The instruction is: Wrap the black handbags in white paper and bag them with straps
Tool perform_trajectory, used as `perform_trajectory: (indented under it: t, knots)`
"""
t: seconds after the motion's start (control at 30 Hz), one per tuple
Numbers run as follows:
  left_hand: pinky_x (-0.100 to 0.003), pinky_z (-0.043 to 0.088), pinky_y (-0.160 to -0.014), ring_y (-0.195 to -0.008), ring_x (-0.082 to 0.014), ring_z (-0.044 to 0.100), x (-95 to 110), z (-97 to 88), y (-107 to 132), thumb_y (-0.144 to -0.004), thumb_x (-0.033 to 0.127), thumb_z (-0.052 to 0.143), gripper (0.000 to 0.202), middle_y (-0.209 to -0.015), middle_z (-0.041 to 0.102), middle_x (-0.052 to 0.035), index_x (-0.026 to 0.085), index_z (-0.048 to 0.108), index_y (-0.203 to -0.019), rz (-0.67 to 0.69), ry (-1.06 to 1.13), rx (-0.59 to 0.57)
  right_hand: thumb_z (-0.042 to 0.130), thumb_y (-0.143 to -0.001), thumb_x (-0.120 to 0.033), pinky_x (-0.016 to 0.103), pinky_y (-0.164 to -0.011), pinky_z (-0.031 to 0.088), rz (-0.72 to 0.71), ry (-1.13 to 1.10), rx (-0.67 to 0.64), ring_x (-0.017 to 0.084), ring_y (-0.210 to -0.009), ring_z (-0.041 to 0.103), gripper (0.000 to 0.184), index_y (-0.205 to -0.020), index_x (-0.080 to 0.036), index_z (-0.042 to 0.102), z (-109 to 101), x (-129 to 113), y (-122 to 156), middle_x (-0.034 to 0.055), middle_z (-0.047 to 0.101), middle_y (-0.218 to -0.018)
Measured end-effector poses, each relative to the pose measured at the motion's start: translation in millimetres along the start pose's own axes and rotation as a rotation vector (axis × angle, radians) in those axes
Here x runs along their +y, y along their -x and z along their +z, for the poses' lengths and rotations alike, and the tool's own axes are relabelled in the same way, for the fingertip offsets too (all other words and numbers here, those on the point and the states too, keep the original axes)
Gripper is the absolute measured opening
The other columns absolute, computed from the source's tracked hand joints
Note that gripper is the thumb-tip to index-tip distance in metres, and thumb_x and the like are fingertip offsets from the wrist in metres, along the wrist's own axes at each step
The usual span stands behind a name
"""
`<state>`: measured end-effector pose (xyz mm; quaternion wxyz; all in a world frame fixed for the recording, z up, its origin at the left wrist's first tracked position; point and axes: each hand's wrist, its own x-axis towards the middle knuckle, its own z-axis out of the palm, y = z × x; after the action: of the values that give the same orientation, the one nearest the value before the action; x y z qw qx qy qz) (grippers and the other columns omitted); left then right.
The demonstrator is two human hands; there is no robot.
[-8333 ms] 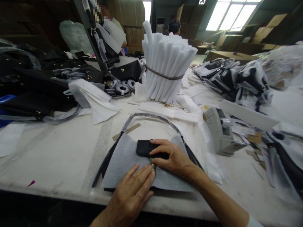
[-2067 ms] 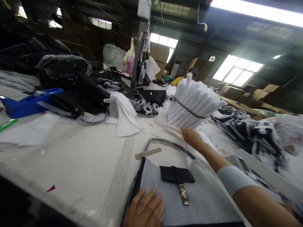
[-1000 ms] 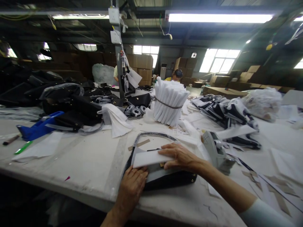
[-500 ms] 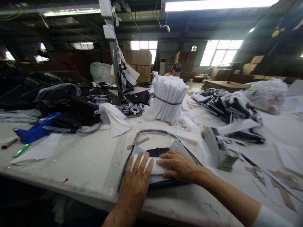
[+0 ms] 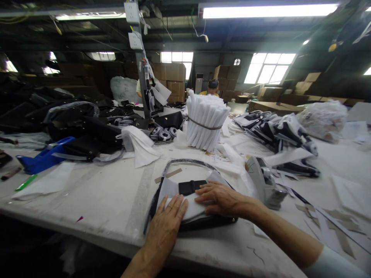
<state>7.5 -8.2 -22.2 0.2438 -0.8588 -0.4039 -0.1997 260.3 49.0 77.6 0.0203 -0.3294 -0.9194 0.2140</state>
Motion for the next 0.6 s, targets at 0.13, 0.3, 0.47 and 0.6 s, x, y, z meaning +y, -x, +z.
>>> perform_trajectory:
  t: [0.13, 0.3, 0.47, 0.6]
  knots:
    - [-0.034, 0.041, -0.105, -0.123, -0.0167, 0.057, -0.7, -0.4, 0.3, -0.092, 0.005, 0.031, 0.048, -0.134, 0.062, -0.0051, 0.017, 0.053, -0.133, 0.033, 0.028, -0.042, 0.060, -0.091, -0.047, 0.057, -0.116, 0.018, 0.043, 0.062, 0.048, 0.032, -0.138, 0.039, 0.056, -0.142, -0.030, 0.048, 16.7, -8.7, 15.2, 0.0092, 0.048, -0.147]
    - [-0.034, 0.042, -0.104, -0.122, -0.0171, 0.057, -1.2, -8.1, -5.4, -0.085, 0.001, 0.034, 0.054, -0.133, 0.062, -0.0062, 0.017, 0.051, -0.134, 0.016, 0.063, -0.100, 0.073, -0.078, -0.054, 0.057, -0.117, 0.016, 0.105, 0.153, 0.135, 0.035, -0.140, 0.035, 0.088, -0.151, -0.023, 0.034, 53.4, -9.9, 24.5, 0.0151, 0.039, -0.152]
    - [-0.040, 0.040, -0.107, -0.128, -0.0216, 0.053, 18.3, -4.4, -16.0, -0.088, 0.014, 0.042, 0.051, -0.139, 0.057, -0.0102, 0.014, 0.046, -0.139, 0.041, 0.098, -0.050, 0.064, -0.086, -0.035, 0.061, -0.116, 0.018, 0.128, 0.225, 0.226, 0.036, -0.140, 0.035, 0.077, -0.152, -0.017, 0.029, 80.4, -9.5, 18.3, 0.0176, 0.036, -0.153]
    - [-0.040, 0.043, -0.104, -0.122, -0.0222, 0.058, 32.2, 7.2, -18.6, -0.091, 0.014, 0.043, 0.046, -0.133, 0.062, -0.0102, 0.015, 0.049, -0.136, -0.005, 0.113, -0.025, 0.068, -0.082, -0.033, 0.056, -0.117, 0.020, 0.127, 0.080, 0.179, 0.033, -0.139, 0.038, 0.074, -0.148, -0.015, 0.039, 50.7, -12.9, 20.9, 0.0173, 0.041, -0.150]
